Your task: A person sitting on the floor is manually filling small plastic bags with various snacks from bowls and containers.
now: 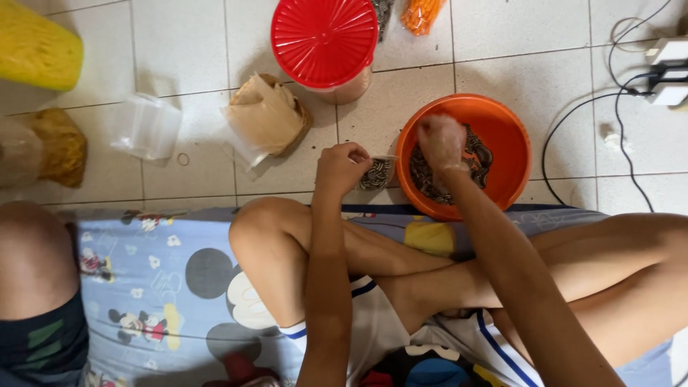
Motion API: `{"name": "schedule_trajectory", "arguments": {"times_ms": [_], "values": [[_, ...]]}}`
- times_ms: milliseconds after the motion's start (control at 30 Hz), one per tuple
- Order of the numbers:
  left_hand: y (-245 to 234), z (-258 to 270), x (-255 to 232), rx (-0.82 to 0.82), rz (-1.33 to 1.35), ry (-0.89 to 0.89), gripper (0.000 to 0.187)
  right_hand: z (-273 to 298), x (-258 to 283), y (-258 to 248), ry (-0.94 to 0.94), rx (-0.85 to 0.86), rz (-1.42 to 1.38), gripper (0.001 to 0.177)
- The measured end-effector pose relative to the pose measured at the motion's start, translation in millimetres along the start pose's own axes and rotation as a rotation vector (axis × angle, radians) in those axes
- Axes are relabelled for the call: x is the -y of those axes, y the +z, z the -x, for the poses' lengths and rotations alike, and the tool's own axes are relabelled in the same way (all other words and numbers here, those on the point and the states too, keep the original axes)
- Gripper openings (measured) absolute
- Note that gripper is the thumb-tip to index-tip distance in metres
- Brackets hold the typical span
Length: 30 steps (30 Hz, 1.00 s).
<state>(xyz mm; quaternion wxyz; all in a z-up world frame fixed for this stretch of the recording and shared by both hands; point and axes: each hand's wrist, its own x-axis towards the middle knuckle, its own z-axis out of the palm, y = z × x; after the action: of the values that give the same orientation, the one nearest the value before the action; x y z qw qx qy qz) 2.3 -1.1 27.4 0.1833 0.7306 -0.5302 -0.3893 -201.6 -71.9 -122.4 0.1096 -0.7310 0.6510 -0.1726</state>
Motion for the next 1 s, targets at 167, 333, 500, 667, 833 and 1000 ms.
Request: {"name": "schedule_trajectory", "arguments": {"times_ms": [167,333,500,667,833,1000], "values": [[-13.3,18.7,-7.5,0.006,0.11,-0.027,0.025,-3.1,69.3,-87.9,-0.198,-0.219,-0.356,0.007],[-12.0,21.4,10.1,0.021,0.184,-0.059,0.031,37.5,114.1,-164.7,-0.371,0.136,-0.425,0.007],[-11.8,28.6,15.4,-0.009,0.148,-0.108,0.034,38.6,89.3,-112.6,-0.443,0.408,-0.223,0.006],[-8.0,24.0,23.9,-0.04,0.155,-0.054,0.034,31.3,85.9,-174.8,-0.249,0.206,-0.564,0.007],[-5.7,21.1,11.3,-0.056,0.137,-0.059,0.031,24.6,7.7,-96.8,0.055,0.068,-0.463,0.008],[-2.0,11.6,9.6,-0.058,0.087,-0.051,0.032,55.4,-17.3,-44.2,0.314,0.5,-0.065,0.021]]}}
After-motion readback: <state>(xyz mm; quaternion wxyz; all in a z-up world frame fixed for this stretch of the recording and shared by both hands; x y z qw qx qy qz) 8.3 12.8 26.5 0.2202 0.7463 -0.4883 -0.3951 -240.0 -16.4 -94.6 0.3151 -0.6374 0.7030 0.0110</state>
